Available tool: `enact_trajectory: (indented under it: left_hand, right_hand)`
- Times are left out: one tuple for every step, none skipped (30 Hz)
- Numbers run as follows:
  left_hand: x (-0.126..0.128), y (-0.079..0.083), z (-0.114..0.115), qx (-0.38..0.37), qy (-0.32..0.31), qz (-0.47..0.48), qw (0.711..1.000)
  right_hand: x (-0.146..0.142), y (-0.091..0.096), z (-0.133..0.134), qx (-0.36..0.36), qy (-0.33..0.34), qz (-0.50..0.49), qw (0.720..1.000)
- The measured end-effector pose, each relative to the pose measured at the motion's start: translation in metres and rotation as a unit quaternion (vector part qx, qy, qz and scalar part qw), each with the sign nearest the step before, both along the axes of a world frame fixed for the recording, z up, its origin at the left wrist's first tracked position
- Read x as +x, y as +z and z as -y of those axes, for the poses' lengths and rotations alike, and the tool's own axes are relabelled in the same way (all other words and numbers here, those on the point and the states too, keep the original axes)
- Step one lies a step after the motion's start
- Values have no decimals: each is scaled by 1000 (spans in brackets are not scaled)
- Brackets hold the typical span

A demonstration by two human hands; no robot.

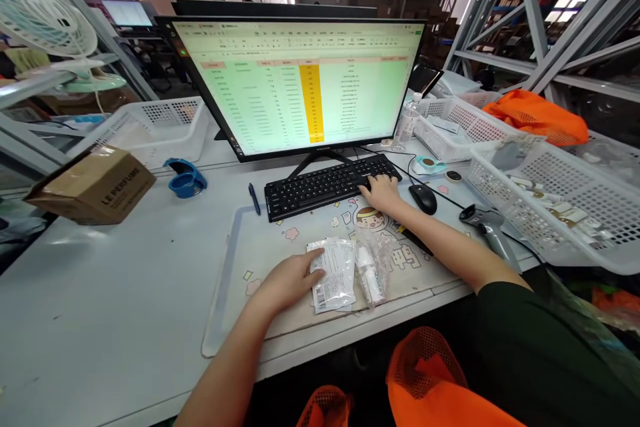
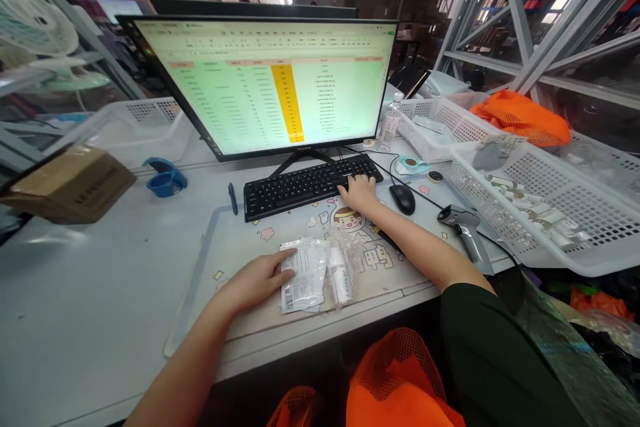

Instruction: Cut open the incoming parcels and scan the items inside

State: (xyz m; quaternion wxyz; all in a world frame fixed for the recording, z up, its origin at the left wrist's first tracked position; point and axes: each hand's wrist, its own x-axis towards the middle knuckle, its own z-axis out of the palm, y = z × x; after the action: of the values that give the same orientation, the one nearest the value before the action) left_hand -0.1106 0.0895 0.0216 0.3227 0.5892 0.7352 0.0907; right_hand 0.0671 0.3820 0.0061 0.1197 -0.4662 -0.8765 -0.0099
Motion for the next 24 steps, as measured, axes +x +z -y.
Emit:
enact_trajectory:
  left_hand:
    - [0, 0, 0, 2, -1, 0, 1000]
    - [0, 0, -1, 2, -3, 0, 1000]
    - [0, 0, -1, 2, -5, 3, 1000]
    - [0, 0, -1, 1, -6, 4, 1000]
    - [0, 0, -2, -1, -6, 4, 1000]
    - [0, 0, -2, -2, -6, 3, 1000]
    - [-1, 0, -2, -3, -5, 0, 1000]
    - [-1, -1, -2, -3, -5, -3, 1000]
    - [-1, -1, -2, -3, -5, -5, 1000]
    - [-1, -2, -2, -2, -4, -4, 1000]
    - [-2, -2, -2, -2, -4, -2, 1000]
    - [-2, -3, -2, -2, -3, 2, 1000]
    - [-3, -3, -2, -2, -1, 5, 1000]
    - [-3, -4, -1, -3, 0, 7, 1000]
    - [-3, -4, -2, -3, 1, 7, 1000]
    - [-3, -4, -2, -3, 2, 7, 1000]
    - [-3, -3, -2, -4, 2, 6, 1000]
    - [-2, -3, -3, -4, 2, 4, 1000]
    - [-2, -2, -3, -4, 2, 2, 1000]
    - [-1, -1, -4, -4, 1, 1, 1000]
    - [-1, -1, -4, -5, 1, 1, 1000]
    - [0, -1, -5, -7, 1, 0, 1000]
    - [0, 0, -5, -7, 2, -1, 1000]
    - [0, -1, -5, -8, 2, -2, 1000]
  right_hand:
    - [2, -1, 1, 0, 1, -4, 1000]
    - [5, -1, 1, 0, 2, -8, 1000]
    - [7, -2, 1, -1, 4, -13, 1000]
    - [10, -3, 0, -4, 6, -17, 1000]
    - [11, -4, -1, -7, 8, -20, 1000]
    - [13, -6, -2, -11, 10, -24, 1000]
    - [14, -7, -4, -14, 11, -27, 999]
    - [15, -9, -6, -17, 11, -30, 999]
    - [16, -11, -8, -19, 9, -33, 999]
    - [17, -13, -10, -21, 6, -35, 999]
    - [17, -15, -12, -24, 2, -36, 999]
    - [18, -17, -14, -25, -2, -37, 999]
    - [18, -18, -16, -25, -8, -38, 999]
    - [18, -19, -18, -25, -15, -40, 999]
    - [19, -20, -21, -24, -25, -45, 998]
    - [19, -21, -23, -26, -35, -52, 998]
    - [20, -21, -26, -29, -43, -58, 997]
    - [20, -21, -28, -35, -48, -63, 996]
    - [21, -21, -31, -43, -50, -68, 996]
    - [21, -20, -33, -50, -51, -71, 995]
    - [22, -19, -34, -55, -49, -77, 994]
    - [22, -19, -35, -56, -46, -85, 994]
    - [21, -18, -34, -50, -41, -93, 994]
    - [21, -17, -33, -42, -34, -97, 994]
